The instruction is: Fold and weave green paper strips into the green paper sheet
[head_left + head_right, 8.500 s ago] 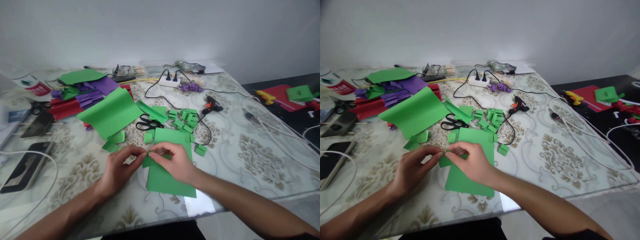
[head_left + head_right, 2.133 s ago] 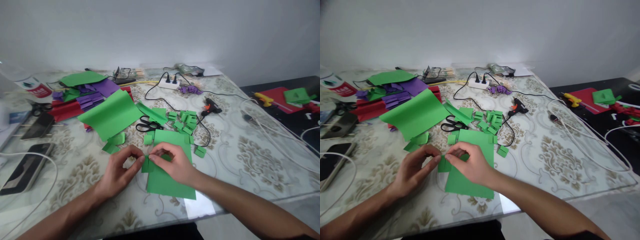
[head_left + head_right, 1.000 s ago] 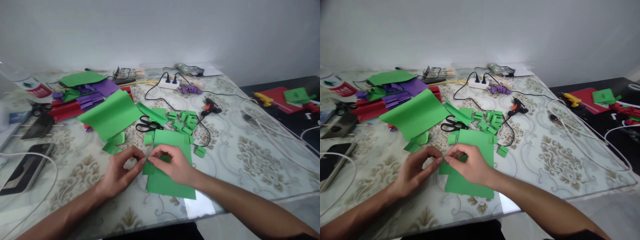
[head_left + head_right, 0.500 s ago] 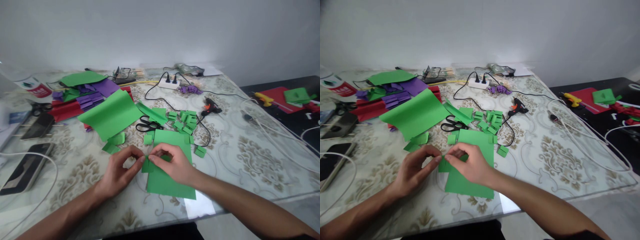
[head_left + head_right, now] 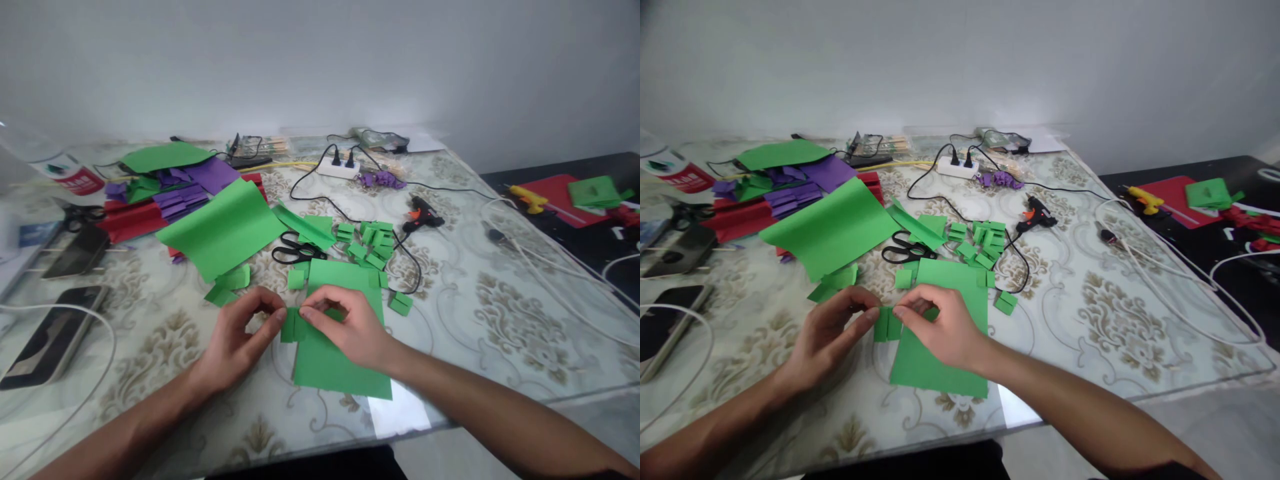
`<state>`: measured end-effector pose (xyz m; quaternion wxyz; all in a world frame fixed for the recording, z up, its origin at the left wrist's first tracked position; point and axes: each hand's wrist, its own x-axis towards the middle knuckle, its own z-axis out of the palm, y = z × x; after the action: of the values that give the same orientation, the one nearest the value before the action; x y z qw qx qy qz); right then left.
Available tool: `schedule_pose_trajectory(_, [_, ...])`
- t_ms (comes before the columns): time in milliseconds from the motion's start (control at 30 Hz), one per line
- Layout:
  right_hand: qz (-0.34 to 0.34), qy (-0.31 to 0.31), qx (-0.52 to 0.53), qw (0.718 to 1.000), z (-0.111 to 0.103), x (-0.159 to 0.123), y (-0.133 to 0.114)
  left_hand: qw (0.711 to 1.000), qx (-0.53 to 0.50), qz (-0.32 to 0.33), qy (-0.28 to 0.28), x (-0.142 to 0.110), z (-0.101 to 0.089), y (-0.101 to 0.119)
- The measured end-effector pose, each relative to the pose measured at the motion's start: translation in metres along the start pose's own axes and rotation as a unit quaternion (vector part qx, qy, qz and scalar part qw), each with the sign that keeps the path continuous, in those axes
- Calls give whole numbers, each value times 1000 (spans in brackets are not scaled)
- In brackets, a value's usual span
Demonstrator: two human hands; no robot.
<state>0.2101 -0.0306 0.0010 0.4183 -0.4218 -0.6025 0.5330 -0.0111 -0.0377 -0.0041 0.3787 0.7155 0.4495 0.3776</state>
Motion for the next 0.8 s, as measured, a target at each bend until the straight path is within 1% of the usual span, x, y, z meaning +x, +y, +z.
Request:
schedule_pose_trajectory(167, [1,-3,0,1000,1,0,0,1000,7,-5,-20,-1,0,-2])
schedule_pose_trajectory(600, [15,-12,18,1000,1,0,-2,1000,26,6,-17,-1,1,-3])
schedule_pose_trajectory(800, [1,-6,-1,1000,0,0,0,1000,21,5,-16,-1,0,2])
